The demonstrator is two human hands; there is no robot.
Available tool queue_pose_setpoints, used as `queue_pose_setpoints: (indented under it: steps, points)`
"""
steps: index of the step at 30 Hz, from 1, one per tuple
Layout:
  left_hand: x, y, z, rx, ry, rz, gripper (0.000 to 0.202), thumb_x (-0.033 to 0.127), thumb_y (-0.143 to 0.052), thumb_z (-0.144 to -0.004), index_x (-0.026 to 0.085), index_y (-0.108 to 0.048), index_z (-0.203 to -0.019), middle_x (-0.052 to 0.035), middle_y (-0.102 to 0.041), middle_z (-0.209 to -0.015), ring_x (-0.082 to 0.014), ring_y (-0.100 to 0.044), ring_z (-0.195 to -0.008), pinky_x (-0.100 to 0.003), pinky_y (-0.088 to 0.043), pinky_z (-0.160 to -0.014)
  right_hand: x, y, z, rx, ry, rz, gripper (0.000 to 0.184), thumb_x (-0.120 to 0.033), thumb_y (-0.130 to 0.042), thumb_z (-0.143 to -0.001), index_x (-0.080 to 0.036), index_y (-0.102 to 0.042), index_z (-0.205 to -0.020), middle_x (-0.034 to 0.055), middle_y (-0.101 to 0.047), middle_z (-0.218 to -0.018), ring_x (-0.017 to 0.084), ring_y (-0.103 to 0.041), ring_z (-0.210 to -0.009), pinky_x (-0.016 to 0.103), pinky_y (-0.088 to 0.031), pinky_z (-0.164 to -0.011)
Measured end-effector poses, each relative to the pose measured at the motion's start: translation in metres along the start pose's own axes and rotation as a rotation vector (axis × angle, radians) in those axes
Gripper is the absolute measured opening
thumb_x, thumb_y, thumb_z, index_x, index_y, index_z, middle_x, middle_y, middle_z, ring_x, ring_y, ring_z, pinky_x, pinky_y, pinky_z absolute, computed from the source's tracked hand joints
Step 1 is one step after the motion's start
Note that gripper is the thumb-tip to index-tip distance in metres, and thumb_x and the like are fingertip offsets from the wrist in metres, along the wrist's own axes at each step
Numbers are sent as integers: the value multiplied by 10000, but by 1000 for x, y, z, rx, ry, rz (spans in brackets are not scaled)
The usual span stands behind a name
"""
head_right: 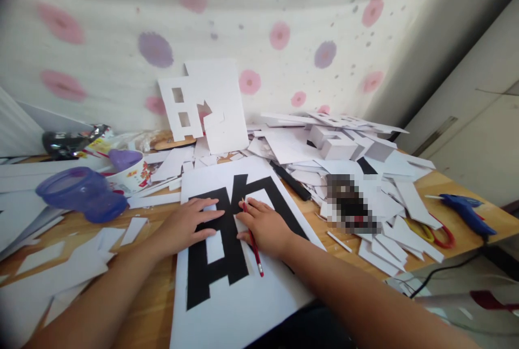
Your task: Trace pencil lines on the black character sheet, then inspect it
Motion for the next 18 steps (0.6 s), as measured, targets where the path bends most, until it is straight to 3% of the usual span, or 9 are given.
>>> queue_pose_setpoints:
  steps: [3,5,7,9,12,18]
  points:
    - [-18,9,3,191,192,105,254,370,-576,-808,268,-734,-979,-38,-615,-1270,-250,-517,-1186,-375,-344,-1047,1,-4,3,9,-20,27,452,-436,-567,-892,-162,-571,-1251,136,-452,-1426,316,-342,-1356,467,-342,-1097]
    - [-36,18,10,318,382,100,297,345,-507,-834,200,-713,-990,-100,-611,-1257,-272,-528,-1168,-390,-355,-1025,2,-4,2,12,-26,27,440,-432,-568,-893,-162,-580,-1240,133,-459,-1421,315,-349,-1353,466,-345,-1096]
    - [-52,26,19,362,540,108,337,324,-504,-819,172,-673,-1069,-136,-654,-1163,-300,-587,-1074,-417,-408,-938,1,-3,2,18,-30,22,434,-427,-574,-891,-161,-586,-1233,137,-468,-1413,313,-356,-1349,463,-349,-1094]
    - [-61,29,28,356,650,157,334,319,-580,-760,198,-669,-1058,-100,-718,-956,-298,-647,-911,-395,-445,-827,0,-1,2,19,-33,15,428,-418,-581,-888,-160,-590,-1230,141,-472,-1409,312,-359,-1348,460,-351,-1092]
    - [-62,28,37,378,742,261,326,315,-686,-664,236,-681,-980,-43,-710,-746,-290,-657,-820,-358,-435,-765,-2,0,2,8,-39,8,423,-406,-584,-887,-149,-596,-1223,147,-464,-1414,320,-355,-1348,457,-342,-1097]
    - [-50,10,41,546,865,691,426,330,-724,-636,192,-609,-1022,-19,-667,-644,-239,-651,-632,-320,-466,-595,0,-2,2,31,-34,-14,448,-441,-581,-883,-158,-589,-1231,147,-469,-1410,317,-348,-1353,446,-320,-1107]
Point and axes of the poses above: each hand's wrist, its own z-axis away from the middle knuckle, its own y-axis out of the back of the hand, x = y × z, the point moved 5 cm from there along -z, towards the middle knuckle
